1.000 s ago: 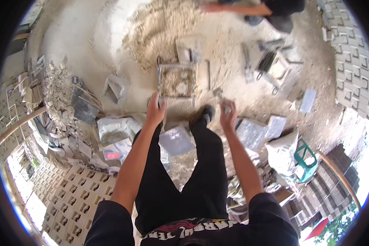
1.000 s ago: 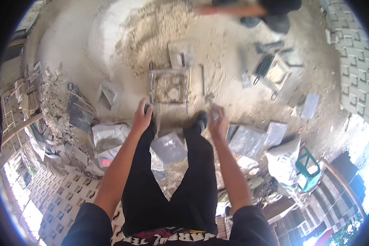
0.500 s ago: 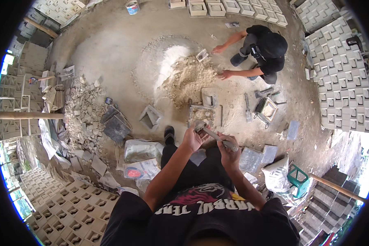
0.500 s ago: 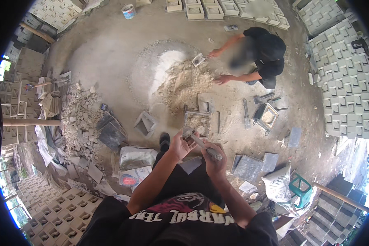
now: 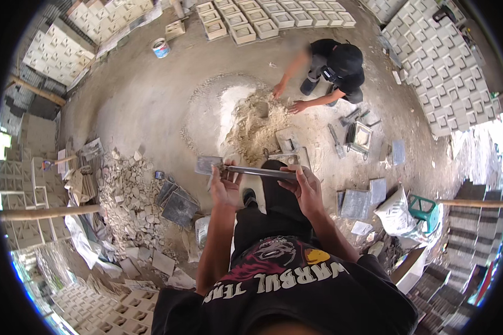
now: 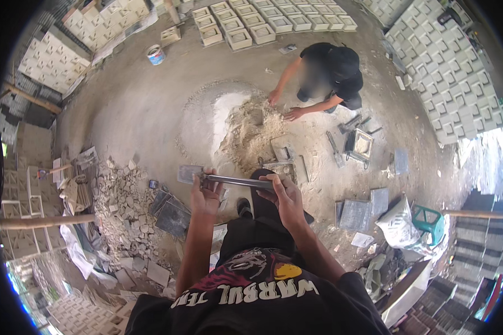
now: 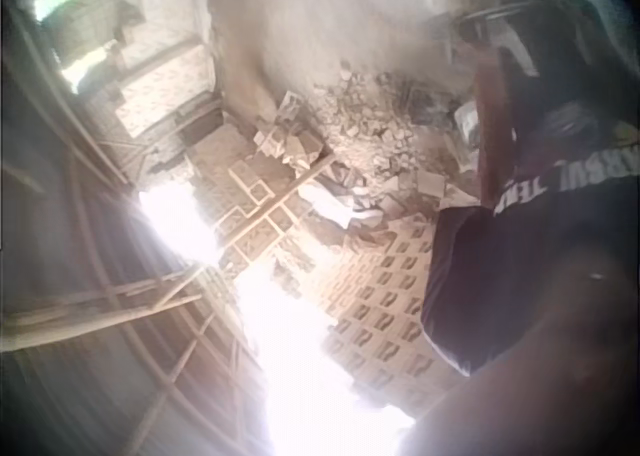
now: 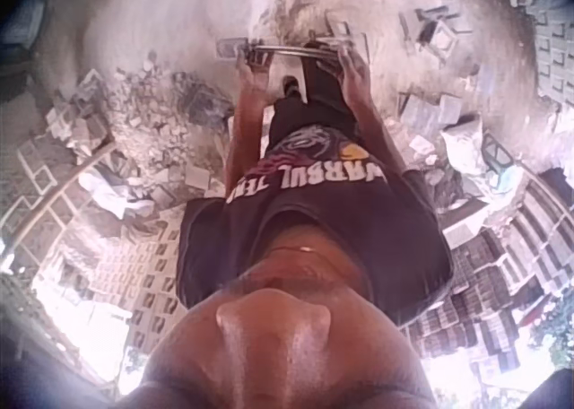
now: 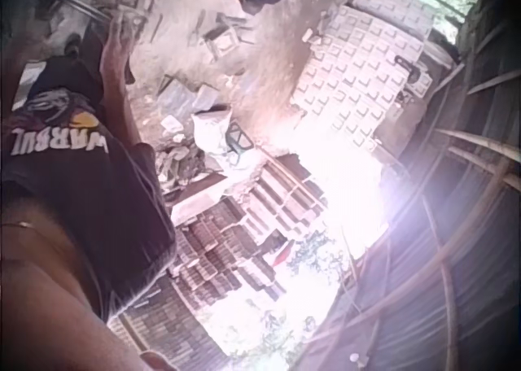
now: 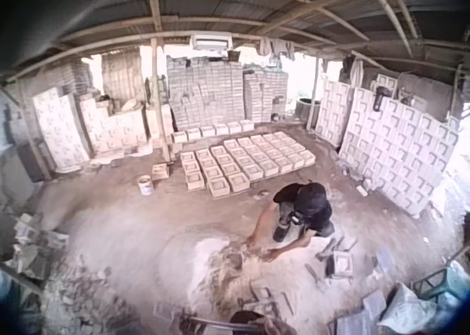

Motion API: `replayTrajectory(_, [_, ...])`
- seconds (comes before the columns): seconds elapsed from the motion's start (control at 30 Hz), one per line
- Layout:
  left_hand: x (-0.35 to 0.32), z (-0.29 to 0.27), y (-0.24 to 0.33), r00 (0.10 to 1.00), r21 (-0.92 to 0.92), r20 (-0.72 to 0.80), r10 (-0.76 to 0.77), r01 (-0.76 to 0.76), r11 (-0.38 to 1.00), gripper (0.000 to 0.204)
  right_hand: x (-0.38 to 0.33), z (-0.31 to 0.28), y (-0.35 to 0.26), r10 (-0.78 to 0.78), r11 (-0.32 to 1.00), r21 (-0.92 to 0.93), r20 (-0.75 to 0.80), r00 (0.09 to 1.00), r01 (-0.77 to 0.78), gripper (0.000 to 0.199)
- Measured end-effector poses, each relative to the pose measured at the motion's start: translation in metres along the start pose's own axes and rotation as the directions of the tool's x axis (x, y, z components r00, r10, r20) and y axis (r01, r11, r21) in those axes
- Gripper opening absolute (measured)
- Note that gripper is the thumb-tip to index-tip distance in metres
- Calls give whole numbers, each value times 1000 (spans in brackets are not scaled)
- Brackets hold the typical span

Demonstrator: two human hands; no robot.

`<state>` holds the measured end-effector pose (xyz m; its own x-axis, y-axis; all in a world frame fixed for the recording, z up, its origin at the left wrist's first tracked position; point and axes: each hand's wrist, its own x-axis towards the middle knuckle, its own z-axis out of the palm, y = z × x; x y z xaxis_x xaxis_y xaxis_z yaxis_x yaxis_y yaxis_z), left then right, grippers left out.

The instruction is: The person produces concrete bricks by packing a sand-like mixture into a metal mold, using a manual tamper to compress the material and a trowel to add and level the mixture.

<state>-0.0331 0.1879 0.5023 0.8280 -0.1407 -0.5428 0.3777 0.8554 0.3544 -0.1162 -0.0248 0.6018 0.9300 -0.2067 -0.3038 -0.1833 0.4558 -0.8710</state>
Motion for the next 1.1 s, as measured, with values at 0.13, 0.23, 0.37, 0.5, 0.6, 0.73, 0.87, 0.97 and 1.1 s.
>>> replayTrajectory(0.13, [-13,21,22,999,144,-22,31,-27,989,38,-4,-4,4,-26,889,-455,64,998,53,33])
replayTrajectory(0.23, [-28,40,33,998,272,3,61,-60,960,41,-3,12,-12,-72,566,-774,298,952,285,36])
replayTrajectory(0.37, [-32,61,23,1000,353,24,-14,5,936,51,10,20,1,5,415,-852,352,936,318,38])
replayTrajectory(0.5, [-27,79,1,982,378,71,-175,136,916,56,14,17,9,-115,451,-847,259,959,282,37])
replayTrajectory(0.6, [-6,81,-7,988,565,7,-154,123,816,49,10,1,-12,-18,488,-865,123,992,116,37])
replayTrajectory(0.73, [26,79,-5,999,555,36,-15,-8,831,36,-10,-36,-33,33,502,-859,-92,995,-96,35])
replayTrajectory(0.87, [44,76,28,979,585,50,200,-191,788,32,-11,-100,-16,-2,443,-873,-229,973,-205,33])
replayTrajectory(0.97, [44,50,44,956,577,71,283,-271,771,26,-15,-140,10,-153,513,-830,-338,929,-218,32])
replayTrajectory(1.1, [38,14,59,946,582,-191,260,-104,807,26,-23,-156,23,-49,536,-765,-450,892,-357,30])
